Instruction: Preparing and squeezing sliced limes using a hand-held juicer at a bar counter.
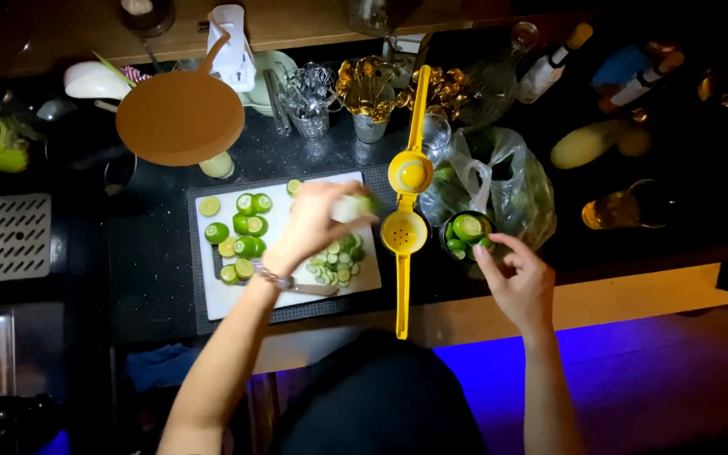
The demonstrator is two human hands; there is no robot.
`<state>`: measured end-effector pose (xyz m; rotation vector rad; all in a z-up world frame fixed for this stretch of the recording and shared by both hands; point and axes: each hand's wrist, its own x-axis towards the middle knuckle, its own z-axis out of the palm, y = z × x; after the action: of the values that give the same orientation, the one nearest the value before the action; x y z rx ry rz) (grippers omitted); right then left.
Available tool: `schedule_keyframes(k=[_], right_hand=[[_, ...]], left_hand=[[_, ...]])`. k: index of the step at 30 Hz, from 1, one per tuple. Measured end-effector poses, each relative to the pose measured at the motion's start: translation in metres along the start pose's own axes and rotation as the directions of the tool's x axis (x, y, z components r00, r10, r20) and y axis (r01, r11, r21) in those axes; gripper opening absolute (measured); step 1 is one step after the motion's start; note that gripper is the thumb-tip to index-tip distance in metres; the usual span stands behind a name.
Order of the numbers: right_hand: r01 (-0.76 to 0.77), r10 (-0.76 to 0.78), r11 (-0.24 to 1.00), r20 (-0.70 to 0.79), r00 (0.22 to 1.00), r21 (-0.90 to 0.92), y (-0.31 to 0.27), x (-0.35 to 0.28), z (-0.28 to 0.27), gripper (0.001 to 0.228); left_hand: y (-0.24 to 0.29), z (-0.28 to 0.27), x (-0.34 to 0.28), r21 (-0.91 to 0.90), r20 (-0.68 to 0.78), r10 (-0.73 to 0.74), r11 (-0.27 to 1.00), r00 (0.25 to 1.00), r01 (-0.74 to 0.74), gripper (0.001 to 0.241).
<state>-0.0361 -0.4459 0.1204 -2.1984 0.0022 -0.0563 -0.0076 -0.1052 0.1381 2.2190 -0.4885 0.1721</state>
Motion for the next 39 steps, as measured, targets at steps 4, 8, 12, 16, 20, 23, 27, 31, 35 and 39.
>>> schedule_keyframes(k=[4, 8, 12, 16, 20, 23, 27, 31, 35, 39], right_hand=[[0.046, -0.040, 0.997, 0.100, 0.994, -0.065, -0.032, 0.028, 0.004, 0.031], [0.159, -0.150, 0.985, 0.117, 0.982, -0.071, -0.043, 0.070, 0.011, 0.033], [0.185, -0.116, 0.940, 0.240, 0.964, -0.288, -0.069, 0.111, 0.027, 0.037], [0.189, -0.178, 0.982, 0.214, 0.961, -0.032, -0.029, 0.172, 0.081, 0.048], [0.094, -0.142, 0.961, 0.173, 0.975, 0.260, -0.019, 0.203, 0.129, 0.074], [-0.021, -0.046, 0.956, 0.223, 0.974, 0.292, -0.033, 0.205, 0.134, 0.084], [-0.386, 0.064, 0.778, 0.549, 0.834, 0.496, -0.046, 0.199, 0.126, 0.086], [-0.444, 0.096, 0.732, 0.568, 0.818, 0.516, -0.037, 0.193, 0.123, 0.088], [-0.291, -0.029, 0.723, 0.449, 0.893, 0.626, -0.078, 0.110, 0.071, 0.076], [-0.011, -0.165, 0.881, 0.329, 0.930, 0.474, -0.030, -0.003, 0.042, 0.025]], left_hand=[[0.022, 0.050, 0.022, 0.242, 0.174, 0.062, 0.965, 0.983, -0.103, 0.038], [-0.010, 0.102, 0.026, 0.546, 0.336, 0.020, 0.811, 0.942, -0.212, 0.011], [0.004, 0.088, 0.025, 0.553, 0.369, -0.039, 0.812, 0.929, -0.185, 0.023], [0.021, 0.089, -0.017, 0.303, 0.098, 0.093, 0.946, 0.991, -0.119, 0.008], [0.021, 0.125, -0.076, -0.774, 0.189, -0.672, 0.346, 0.716, 0.530, 0.034], [0.057, 0.109, -0.074, -0.745, 0.665, -0.467, -0.366, 0.583, 0.557, 0.046], [0.060, 0.114, -0.070, -0.641, 0.755, -0.347, -0.568, 0.557, 0.516, 0.053], [0.015, 0.158, -0.091, -0.650, 0.728, -0.241, -0.541, 0.642, 0.534, 0.049], [0.037, 0.121, -0.072, -0.567, 0.774, -0.185, -0.628, 0.605, 0.533, 0.068], [0.050, 0.112, -0.058, -0.585, 0.808, -0.290, -0.496, 0.513, 0.642, 0.077]])
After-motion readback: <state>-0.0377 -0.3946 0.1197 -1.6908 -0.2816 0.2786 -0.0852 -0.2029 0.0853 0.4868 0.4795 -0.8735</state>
